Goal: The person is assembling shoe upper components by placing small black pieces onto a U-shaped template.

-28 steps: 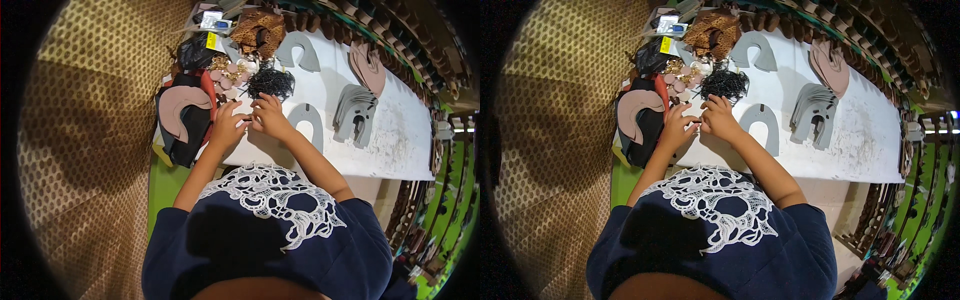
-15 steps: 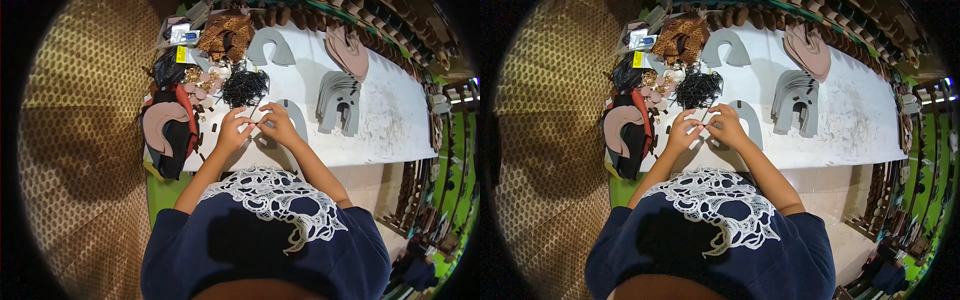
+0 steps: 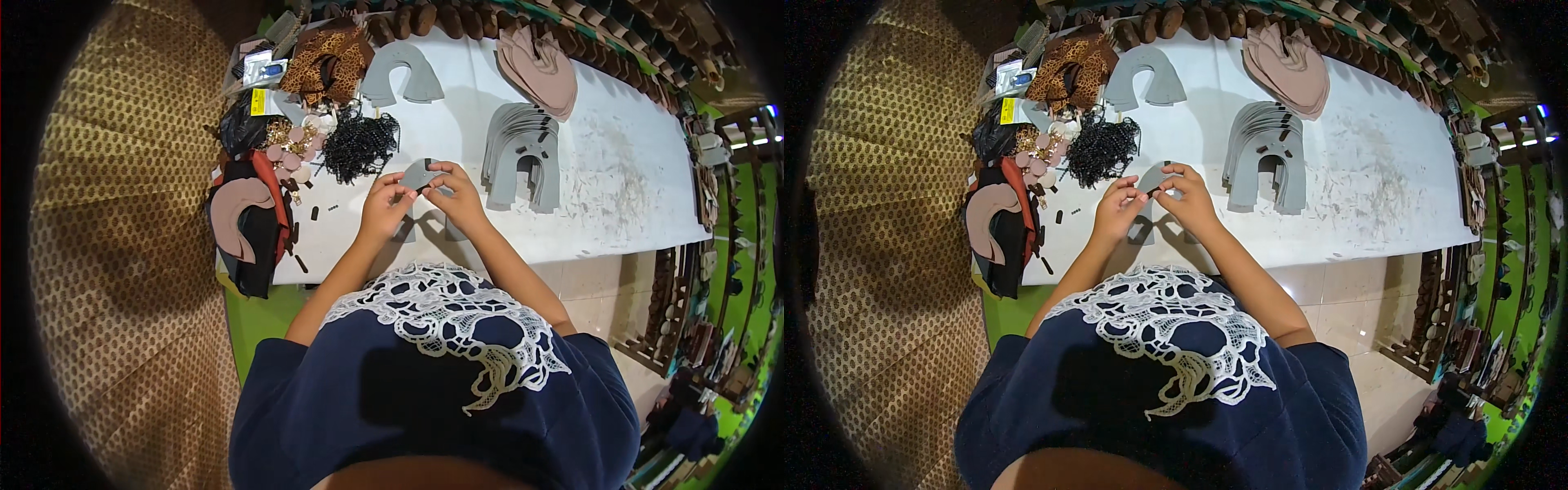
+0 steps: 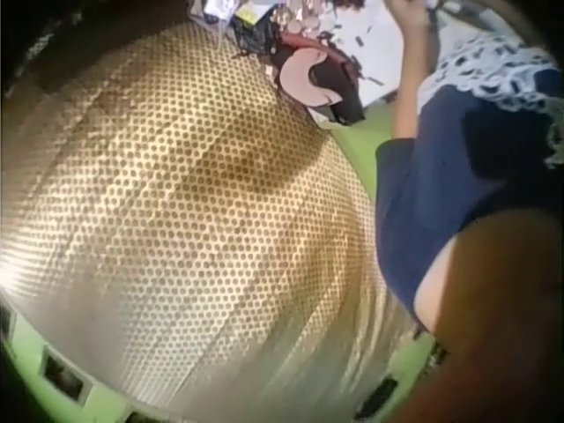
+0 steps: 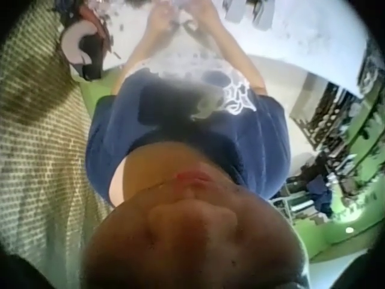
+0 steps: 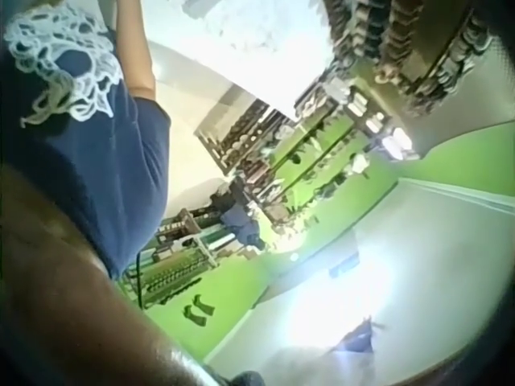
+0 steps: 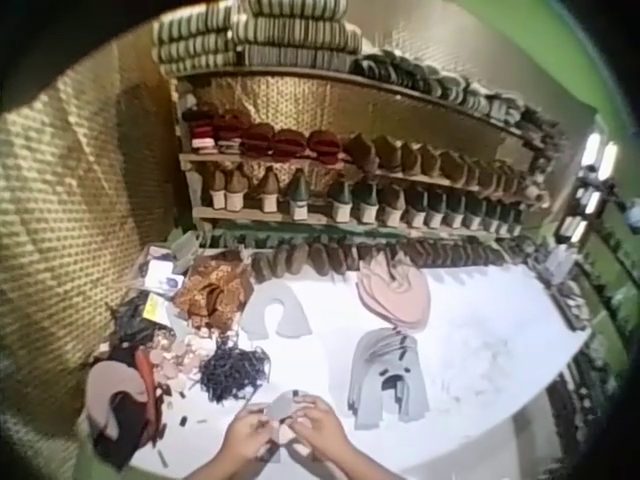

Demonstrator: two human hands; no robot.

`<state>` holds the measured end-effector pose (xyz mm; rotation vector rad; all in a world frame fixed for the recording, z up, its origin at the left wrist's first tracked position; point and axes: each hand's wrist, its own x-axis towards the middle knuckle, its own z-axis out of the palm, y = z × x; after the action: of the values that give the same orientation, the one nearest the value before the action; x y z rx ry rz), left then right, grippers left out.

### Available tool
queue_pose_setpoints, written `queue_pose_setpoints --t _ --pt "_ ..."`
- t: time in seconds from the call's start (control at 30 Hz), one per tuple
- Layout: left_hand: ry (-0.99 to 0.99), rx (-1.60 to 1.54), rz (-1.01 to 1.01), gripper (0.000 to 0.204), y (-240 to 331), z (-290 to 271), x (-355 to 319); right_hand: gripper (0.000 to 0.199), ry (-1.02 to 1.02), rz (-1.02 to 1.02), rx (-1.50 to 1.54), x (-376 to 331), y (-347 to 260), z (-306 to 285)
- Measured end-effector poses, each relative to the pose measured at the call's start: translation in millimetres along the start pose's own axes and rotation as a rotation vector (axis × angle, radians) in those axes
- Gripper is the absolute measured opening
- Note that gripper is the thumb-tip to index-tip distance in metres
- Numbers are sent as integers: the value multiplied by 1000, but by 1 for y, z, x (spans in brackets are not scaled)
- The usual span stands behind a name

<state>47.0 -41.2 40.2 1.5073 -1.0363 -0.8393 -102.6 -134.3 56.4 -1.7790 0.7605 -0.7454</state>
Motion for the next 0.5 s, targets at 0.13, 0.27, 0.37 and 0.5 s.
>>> queue_pose_setpoints --t 0.13,0.27,0.37,0.5 --pt "70 32 40 17 -3 13 2 12 55 44 115 -3 3 1" --pt "79 -41 29 17 -5 23 -2 10 56 88 168 -3 12 -4" --pt "101 -195 -68 19 -12 28 -4 10 64 89 180 -2 15 -10" --pt "74 -169 -88 18 -11 29 -3 11 19 188 288 1 20 -14"
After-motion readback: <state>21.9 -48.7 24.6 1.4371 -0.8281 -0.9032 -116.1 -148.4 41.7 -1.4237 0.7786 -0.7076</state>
